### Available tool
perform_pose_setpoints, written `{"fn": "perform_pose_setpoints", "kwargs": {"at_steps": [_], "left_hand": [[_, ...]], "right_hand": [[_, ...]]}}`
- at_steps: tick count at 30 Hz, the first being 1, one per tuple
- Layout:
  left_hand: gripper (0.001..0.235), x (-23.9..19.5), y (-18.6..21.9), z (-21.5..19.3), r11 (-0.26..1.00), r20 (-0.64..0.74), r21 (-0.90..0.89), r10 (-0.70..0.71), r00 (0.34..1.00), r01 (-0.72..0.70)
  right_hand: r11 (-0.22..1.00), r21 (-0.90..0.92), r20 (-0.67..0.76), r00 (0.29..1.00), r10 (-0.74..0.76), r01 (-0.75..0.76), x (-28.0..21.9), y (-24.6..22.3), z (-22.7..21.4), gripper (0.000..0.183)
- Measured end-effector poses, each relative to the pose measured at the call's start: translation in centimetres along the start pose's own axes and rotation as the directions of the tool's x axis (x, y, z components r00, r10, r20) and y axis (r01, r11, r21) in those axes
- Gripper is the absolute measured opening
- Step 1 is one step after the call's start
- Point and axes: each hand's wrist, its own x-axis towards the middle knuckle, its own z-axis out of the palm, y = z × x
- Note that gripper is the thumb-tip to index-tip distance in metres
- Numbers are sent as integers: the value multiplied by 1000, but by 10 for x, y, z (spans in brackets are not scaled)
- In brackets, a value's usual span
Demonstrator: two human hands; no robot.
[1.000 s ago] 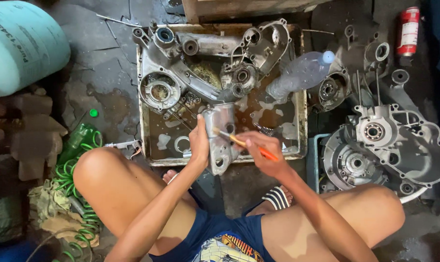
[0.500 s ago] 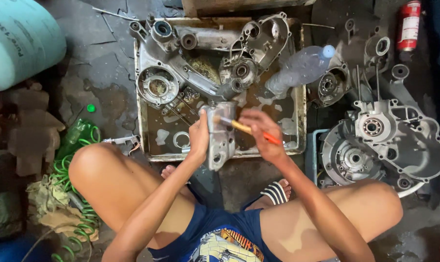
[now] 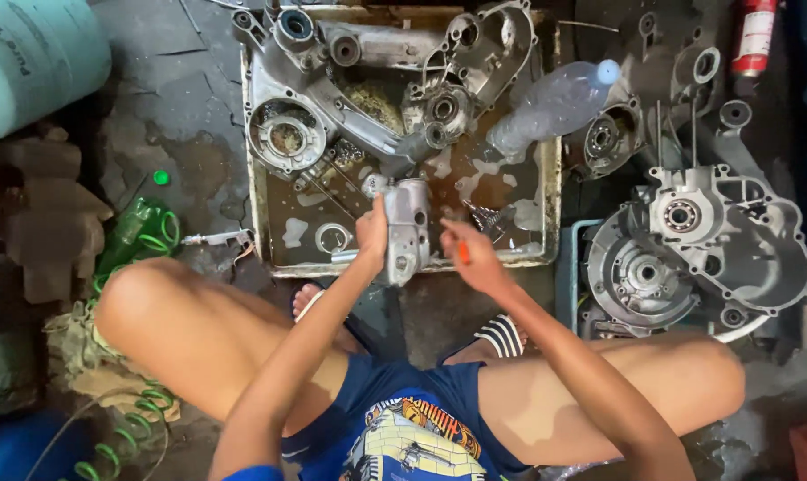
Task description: Cleaning motorcycle engine components using a brush and solvent in a tray
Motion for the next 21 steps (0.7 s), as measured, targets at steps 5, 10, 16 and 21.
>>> {"fn": "perform_pose_setpoints", "kwargs": {"at_steps": [5, 10, 16, 21], "left_hand": [[90, -47, 47, 16, 1000, 202, 1, 11, 979, -11], [99, 5, 4, 40, 987, 340, 106, 77, 937, -120], [106, 50, -20, 58, 887, 402, 353, 144, 904, -298], [83, 55, -31, 63, 781, 348, 359, 396, 850, -511]], "right_hand": [[975, -166, 197, 964, 178, -146, -2, -26, 13, 60], [884, -254, 59, 906, 419, -393, -15, 82, 47, 61], [828, -207, -178, 852, 492, -521, 9, 89, 72, 60], [849, -227, -237, 873, 427, -477, 12, 100, 79, 53]]}}
